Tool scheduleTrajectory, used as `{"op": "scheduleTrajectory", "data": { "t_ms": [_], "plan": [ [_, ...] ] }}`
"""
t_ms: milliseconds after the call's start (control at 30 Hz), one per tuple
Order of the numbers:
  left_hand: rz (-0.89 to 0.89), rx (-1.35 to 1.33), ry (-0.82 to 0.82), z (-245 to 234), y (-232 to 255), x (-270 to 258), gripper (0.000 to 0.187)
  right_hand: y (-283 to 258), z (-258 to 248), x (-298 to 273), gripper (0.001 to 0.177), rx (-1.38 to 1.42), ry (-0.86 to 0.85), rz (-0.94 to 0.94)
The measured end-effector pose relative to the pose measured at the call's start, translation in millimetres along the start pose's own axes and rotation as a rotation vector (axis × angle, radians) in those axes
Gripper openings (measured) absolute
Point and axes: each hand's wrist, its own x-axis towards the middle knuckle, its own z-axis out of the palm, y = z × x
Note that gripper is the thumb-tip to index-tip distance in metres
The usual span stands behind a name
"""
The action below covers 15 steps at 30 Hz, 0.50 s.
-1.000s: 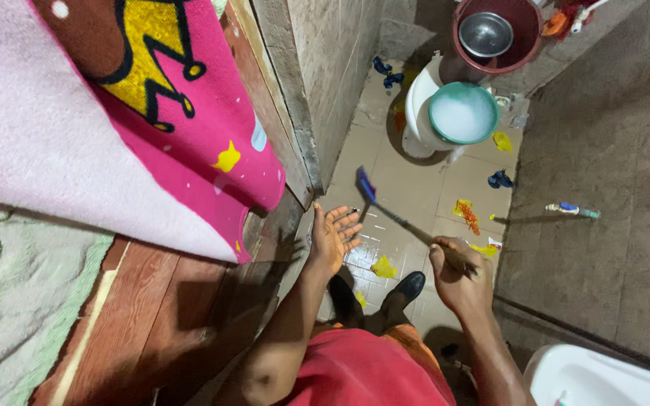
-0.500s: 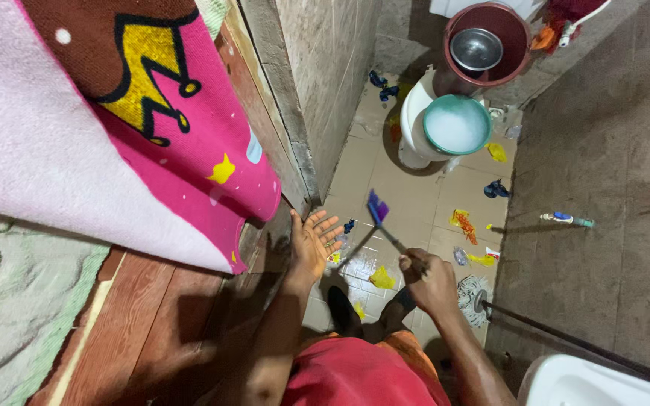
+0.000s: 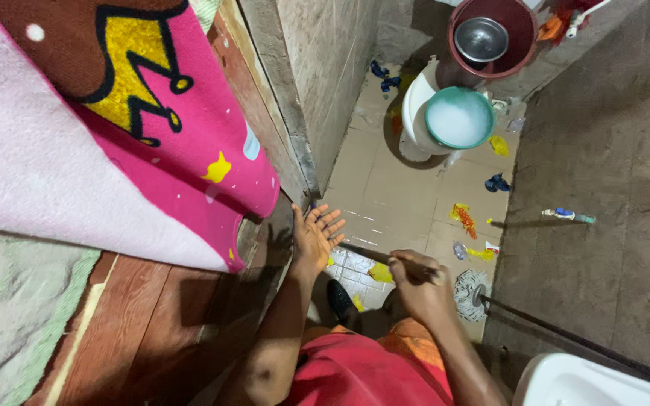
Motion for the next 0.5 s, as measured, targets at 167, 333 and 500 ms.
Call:
{"op": "scheduleTrajectory", "data": {
  "t_ms": [167, 333, 500],
  "plan": [
    [0.043, -0.03, -0.009, -6.1, 16.9, 10.8, 0.104, -15.1, -33.2, 8.4, 0.029, -0.059, -0.007, 0.146],
    [0.064, -0.029, -0.005, 0.6, 29.3, 11.1, 0.101, -11.9, -39.9, 25.0, 0.031, -0.057, 0.075, 0.028],
    [0.08, -0.014, -0.028, 20.9, 35.5, 9.8, 0.101, -11.0, -36.5, 50.3, 0.037, -0.109, 0.204, -0.07]
  ]
}}
